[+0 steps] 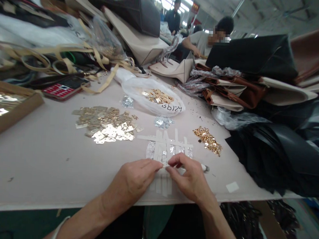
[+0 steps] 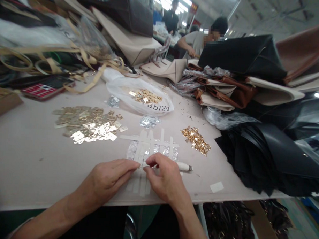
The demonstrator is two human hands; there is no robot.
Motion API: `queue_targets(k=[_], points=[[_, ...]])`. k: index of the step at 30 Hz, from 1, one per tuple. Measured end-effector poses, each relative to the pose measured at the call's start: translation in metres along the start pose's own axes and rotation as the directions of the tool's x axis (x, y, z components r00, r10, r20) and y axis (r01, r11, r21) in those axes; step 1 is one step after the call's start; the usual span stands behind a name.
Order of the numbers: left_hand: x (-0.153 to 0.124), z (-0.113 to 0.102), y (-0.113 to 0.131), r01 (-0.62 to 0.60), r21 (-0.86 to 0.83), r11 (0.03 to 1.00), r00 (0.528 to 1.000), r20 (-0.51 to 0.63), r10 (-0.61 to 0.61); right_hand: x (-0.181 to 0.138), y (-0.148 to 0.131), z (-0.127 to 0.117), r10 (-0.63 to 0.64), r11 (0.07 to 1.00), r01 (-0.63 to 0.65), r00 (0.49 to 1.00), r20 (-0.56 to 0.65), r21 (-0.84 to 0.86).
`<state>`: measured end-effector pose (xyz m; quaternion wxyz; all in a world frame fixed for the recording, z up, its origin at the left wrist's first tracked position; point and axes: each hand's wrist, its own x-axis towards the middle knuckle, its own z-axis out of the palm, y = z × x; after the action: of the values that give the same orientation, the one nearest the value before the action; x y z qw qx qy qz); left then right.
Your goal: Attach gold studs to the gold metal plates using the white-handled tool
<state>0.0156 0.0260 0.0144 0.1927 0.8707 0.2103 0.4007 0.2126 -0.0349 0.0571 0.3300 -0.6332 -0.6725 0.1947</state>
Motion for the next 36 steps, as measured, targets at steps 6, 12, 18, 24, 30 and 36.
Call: queue_targets(k=[6, 12, 18, 24, 30, 36], points=[[0.003, 0.002, -0.002, -0.157, 0.220, 0.963, 0.983, 0.133, 0.130, 0.032, 0.016, -0.001, 0.048, 0.970, -0.026, 0.995, 0.086, -0.241], [-0.003, 0.000, -0.004, -0.178, 0.237, 0.955, 0.972, 0.194, 0.133, 0.049, 0.013, 0.009, 0.076, 0.919, 0.007, 0.978, 0.195, -0.395], [-0.006, -0.001, 0.001, -0.169, 0.263, 0.950, 0.955, 0.283, 0.092, 0.052, 0.001, 0.007, 0.083, 0.820, 0.093, 0.957, 0.278, -0.565], [-0.017, -0.003, 0.010, -0.133, 0.280, 0.951, 0.978, 0.195, 0.079, 0.050, 0.007, 0.008, 0.031, 0.849, 0.108, 0.967, 0.253, -0.518], [-0.031, 0.000, 0.014, -0.081, 0.328, 0.941, 0.989, 0.144, 0.035, 0.046, 0.020, 0.003, 0.029, 0.953, 0.019, 0.988, 0.153, -0.303], [-0.034, 0.005, 0.015, -0.021, 0.305, 0.952, 0.988, 0.154, -0.028, 0.023, 0.005, 0.004, 0.113, 0.989, -0.125, 0.984, 0.139, 0.077]])
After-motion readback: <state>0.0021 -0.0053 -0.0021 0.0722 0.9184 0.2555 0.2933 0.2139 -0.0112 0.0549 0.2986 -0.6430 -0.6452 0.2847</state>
